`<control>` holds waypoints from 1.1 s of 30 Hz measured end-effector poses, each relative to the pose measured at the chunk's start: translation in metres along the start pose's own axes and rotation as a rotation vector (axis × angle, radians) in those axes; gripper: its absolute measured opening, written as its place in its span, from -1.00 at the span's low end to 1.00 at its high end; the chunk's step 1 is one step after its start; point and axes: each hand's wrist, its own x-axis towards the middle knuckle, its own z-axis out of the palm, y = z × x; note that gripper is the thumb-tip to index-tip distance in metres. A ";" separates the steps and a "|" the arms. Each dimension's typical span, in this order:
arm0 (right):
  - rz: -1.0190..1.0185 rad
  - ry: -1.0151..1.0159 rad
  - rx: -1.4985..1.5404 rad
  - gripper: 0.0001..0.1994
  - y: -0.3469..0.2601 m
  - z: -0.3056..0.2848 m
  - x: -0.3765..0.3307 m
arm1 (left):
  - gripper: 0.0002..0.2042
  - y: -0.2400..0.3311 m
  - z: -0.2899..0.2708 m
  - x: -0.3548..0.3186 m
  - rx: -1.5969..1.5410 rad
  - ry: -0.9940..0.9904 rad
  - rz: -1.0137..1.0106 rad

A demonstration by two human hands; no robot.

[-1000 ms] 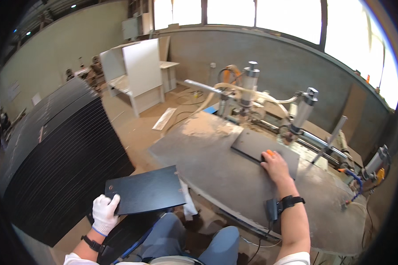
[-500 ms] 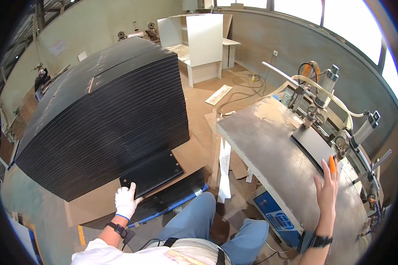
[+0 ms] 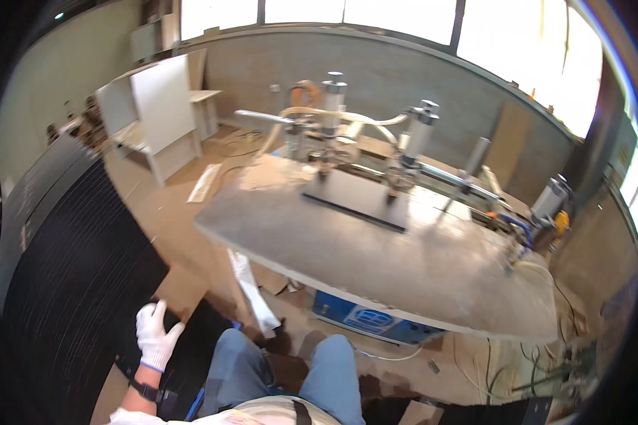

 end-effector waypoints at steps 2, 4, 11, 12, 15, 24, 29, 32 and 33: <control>0.011 0.087 0.061 -0.36 -0.009 0.005 -0.005 | -0.41 0.067 0.011 0.064 -0.230 0.167 0.373; -0.053 0.231 0.244 -0.37 -0.033 0.000 0.008 | -0.48 0.139 0.019 0.130 -0.340 0.193 0.608; -0.369 0.569 0.652 -0.54 -0.113 -0.049 0.088 | -0.42 0.311 0.083 0.294 -0.045 -0.489 0.613; -0.434 0.619 0.699 -0.56 -0.122 -0.056 0.107 | -0.42 0.315 0.093 0.302 -0.006 -0.466 0.617; -0.476 0.616 1.173 -0.49 -0.174 -0.081 0.161 | -0.41 0.324 0.110 0.307 0.064 -0.396 0.557; -1.015 0.574 1.156 -0.60 -0.390 -0.186 0.274 | -0.32 0.273 0.049 0.220 -0.036 -0.313 0.709; -1.136 0.491 1.113 -0.62 -0.497 -0.187 0.277 | -0.39 0.154 -0.012 0.128 0.001 -0.277 0.516; -1.204 0.428 1.062 -0.53 -0.538 -0.187 0.290 | -0.49 0.076 -0.038 0.075 0.124 -0.202 0.378; -1.201 0.456 1.064 -0.53 -0.550 -0.190 0.293 | -0.49 0.051 -0.047 0.048 0.118 -0.110 0.360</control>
